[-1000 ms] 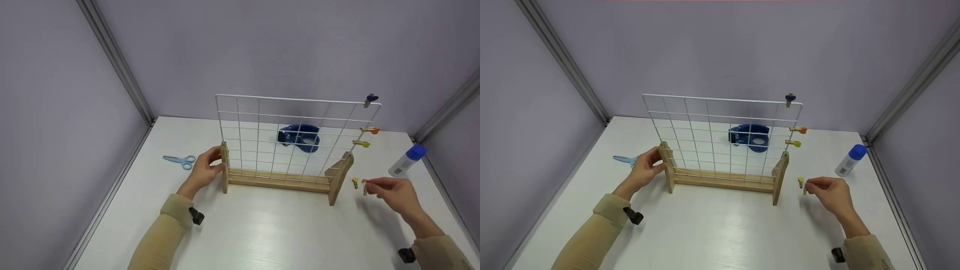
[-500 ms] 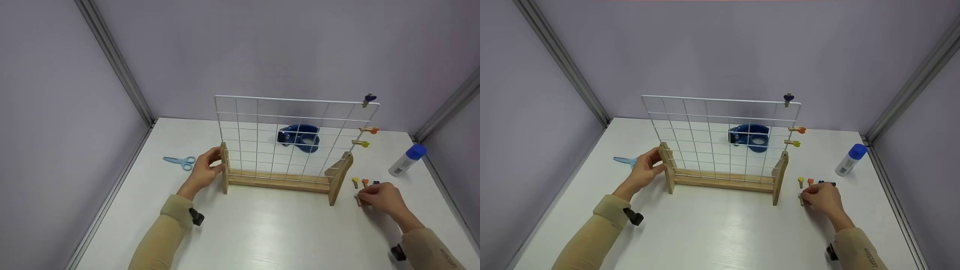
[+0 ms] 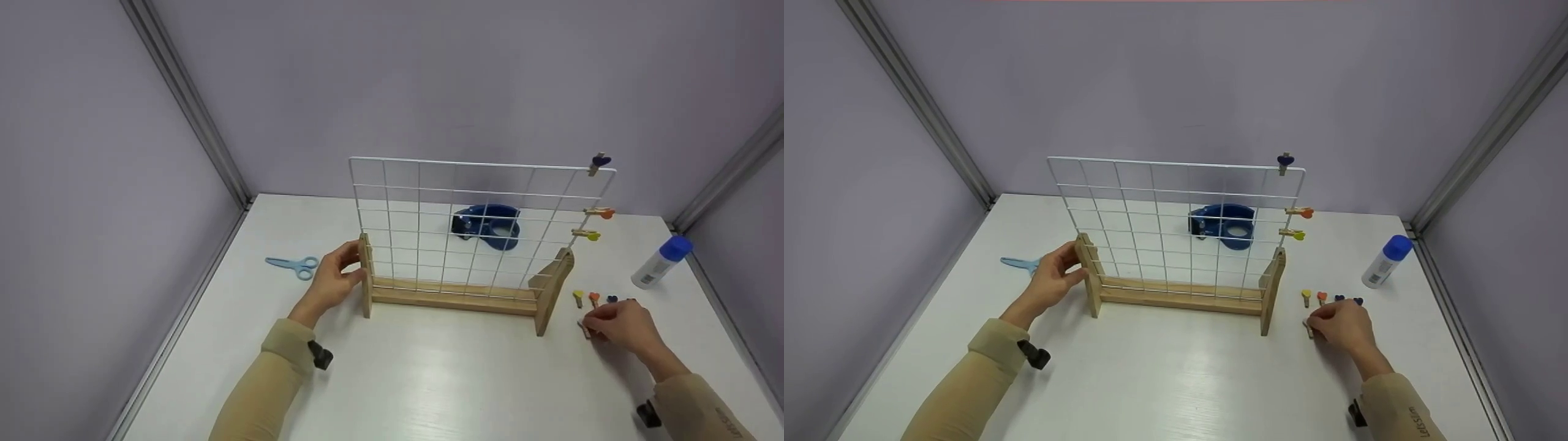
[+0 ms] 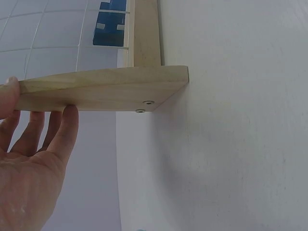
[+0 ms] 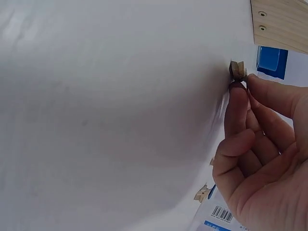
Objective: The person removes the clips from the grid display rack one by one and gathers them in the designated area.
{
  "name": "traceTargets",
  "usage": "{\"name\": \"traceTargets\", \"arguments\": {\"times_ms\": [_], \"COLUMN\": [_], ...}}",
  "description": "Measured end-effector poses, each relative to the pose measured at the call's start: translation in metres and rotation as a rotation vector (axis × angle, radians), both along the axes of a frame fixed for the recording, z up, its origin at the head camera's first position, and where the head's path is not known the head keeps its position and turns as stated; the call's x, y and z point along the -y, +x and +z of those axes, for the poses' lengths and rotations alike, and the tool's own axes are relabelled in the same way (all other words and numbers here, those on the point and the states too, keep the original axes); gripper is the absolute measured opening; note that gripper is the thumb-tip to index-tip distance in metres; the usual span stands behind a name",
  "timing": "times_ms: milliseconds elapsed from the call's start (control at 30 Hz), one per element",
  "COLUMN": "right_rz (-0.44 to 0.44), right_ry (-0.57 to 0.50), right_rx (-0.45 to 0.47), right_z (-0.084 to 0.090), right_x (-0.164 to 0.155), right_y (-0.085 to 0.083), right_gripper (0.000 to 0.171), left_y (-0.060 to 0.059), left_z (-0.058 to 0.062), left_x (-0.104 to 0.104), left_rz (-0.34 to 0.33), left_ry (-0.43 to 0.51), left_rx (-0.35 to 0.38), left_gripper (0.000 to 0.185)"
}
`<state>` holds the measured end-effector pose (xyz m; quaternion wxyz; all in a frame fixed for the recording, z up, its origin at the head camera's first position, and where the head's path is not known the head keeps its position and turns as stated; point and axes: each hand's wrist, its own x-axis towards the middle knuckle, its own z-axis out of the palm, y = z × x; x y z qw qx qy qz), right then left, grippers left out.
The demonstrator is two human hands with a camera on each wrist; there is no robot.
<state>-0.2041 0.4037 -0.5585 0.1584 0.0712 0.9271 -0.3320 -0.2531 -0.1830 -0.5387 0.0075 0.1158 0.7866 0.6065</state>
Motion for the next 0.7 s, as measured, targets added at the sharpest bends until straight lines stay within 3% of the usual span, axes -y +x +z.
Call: {"name": "traceTargets", "arguments": {"times_ms": [233, 367, 533, 700], "right_rz": [0.018, 0.026, 0.03, -0.003], "right_ry": [0.025, 0.028, 0.03, -0.01], "right_rx": [-0.024, -0.101, -0.263, -0.375], "right_z": [0.007, 0.021, 0.05, 0.095], "right_x": [0.002, 0.005, 0.008, 0.011], "right_y": [0.001, 0.006, 0.01, 0.01], "right_gripper": [0.038, 0.04, 0.037, 0.035], "left_y": [0.001, 0.001, 0.001, 0.0], "left_z": [0.002, 0.001, 0.001, 0.001], "left_x": [0.001, 0.001, 0.001, 0.001], "left_rz": [-0.008, -0.018, -0.022, -0.014], "left_ry": [-0.013, -0.008, -0.025, -0.032], "left_rx": [0.01, 0.007, 0.008, 0.01], "left_gripper": [0.055, 0.054, 0.054, 0.055]}}
